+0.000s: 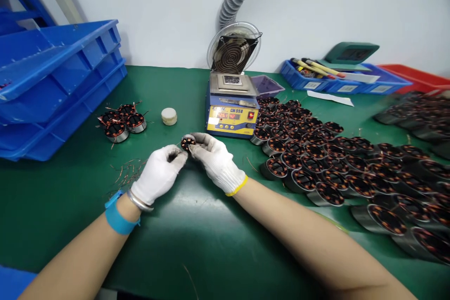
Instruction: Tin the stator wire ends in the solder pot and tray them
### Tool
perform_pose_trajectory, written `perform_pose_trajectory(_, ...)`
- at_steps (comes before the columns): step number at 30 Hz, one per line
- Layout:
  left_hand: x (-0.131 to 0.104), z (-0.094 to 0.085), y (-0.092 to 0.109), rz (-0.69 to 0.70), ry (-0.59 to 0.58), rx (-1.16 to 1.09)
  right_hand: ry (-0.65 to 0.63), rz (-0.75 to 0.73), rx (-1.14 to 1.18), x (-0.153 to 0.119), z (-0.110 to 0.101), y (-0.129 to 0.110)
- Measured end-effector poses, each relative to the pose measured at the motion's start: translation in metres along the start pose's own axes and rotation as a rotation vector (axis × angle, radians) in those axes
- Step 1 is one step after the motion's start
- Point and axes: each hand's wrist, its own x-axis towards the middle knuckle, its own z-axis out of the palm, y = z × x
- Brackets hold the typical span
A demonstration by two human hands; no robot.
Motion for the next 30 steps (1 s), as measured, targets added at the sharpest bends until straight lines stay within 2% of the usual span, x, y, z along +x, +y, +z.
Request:
perform_pose_trajectory(2, -0.002, -0.006, 0.003, 0.011, 0.009, -0.024, 0.038, 0.008, 0.030, 0.004, -0.001, 0.002)
perform_pose_trajectory(5, 0.000, -0.014, 0.004, 0.024, 0.093, -0.015, 0.050, -0.001, 0.075, 0.005, 0.000, 0.003)
perform_pose_trajectory(8, 0.005, -0.013, 0.000, 0.037, 0.156, 0.060, 0.019, -0.001, 0.058, 0.001, 0.002, 0.003)
perform_pose_trajectory(11, 0.004, -0.006, -0.001, 0.099, 0.150, 0.058, -0.001, -0.004, 0.036, -0.003, 0.003, 0.003)
perform_pose_trajectory(14, -0.005, -0.005, 0.001, 0.163, 0.084, -0.014, 0.033, -0.019, 0.056, -0.001, 0.002, 0.002)
perform_pose_trajectory(19, -0.004, -0.011, -0.002, 0.151, 0.237, -0.027, 0.044, -0.029, 0.054, 0.000, 0.004, 0.000)
perform_pose_trajectory(25, 0.002, -0.005, -0.003, 0.179, 0.286, 0.108, 0.020, -0.017, -0.003, -0.005, 0.006, 0.000)
perform_pose_trajectory(30, -0.006, -0.007, -0.003, 0.270, 0.233, 0.186, 0.067, -0.059, -0.040, -0.001, 0.003, -0.006)
